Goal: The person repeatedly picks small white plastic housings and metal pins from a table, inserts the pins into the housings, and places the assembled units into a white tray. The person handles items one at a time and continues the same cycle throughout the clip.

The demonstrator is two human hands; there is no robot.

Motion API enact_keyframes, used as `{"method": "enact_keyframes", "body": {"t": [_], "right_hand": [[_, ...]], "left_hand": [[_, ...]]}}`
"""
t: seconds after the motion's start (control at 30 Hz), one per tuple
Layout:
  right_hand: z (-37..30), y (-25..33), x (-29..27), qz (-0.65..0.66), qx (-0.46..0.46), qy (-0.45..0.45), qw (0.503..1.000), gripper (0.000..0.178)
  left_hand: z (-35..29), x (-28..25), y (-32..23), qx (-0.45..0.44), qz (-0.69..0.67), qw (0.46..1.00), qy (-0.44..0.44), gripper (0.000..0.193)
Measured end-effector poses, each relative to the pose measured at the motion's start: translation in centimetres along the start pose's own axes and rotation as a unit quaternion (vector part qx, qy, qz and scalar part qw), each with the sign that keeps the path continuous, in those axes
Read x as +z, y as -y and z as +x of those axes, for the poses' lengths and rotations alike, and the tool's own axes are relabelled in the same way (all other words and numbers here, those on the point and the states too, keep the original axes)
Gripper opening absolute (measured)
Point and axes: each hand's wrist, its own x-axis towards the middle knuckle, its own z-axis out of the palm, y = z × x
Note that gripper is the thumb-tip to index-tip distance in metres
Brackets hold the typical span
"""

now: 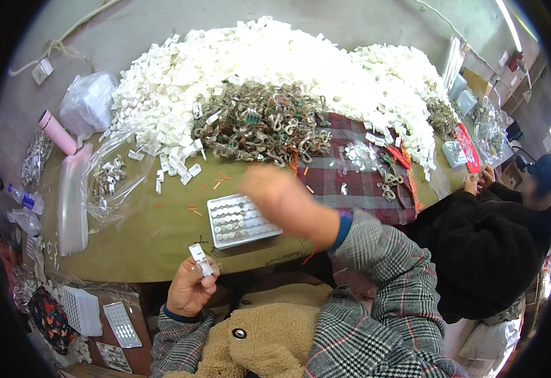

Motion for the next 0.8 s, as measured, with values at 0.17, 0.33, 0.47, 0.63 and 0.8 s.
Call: {"method": "enact_keyframes", "body": {"t": [0.17,0.33,0.47,0.63,0.8], "right_hand": [[-0.3,-7.2,-1.7,-0.284,0.099,0.018,0.953,0.014],[0.2,-9.7,-0.1,-0.313,0.108,0.064,0.941,0.011],[-0.2,-10.4,0.4,-0.353,0.108,0.094,0.924,0.008],[0.7,-10.3,-1.2,-0.357,0.102,0.079,0.925,0.007],[3.0,-9.8,-5.0,-0.148,0.19,-0.046,0.969,0.014]], "left_hand": [[0.3,0.4,0.3,0.013,-0.032,0.999,0.009,0.027],[0.5,0.3,0.7,0.001,-0.052,0.998,0.024,0.026],[-0.1,-0.2,0.7,0.011,-0.075,0.996,0.035,0.025],[-0.6,-0.5,0.9,0.008,-0.071,0.997,0.026,0.024],[-0.9,-0.5,1.2,0.017,-0.075,0.997,0.023,0.025]]}}
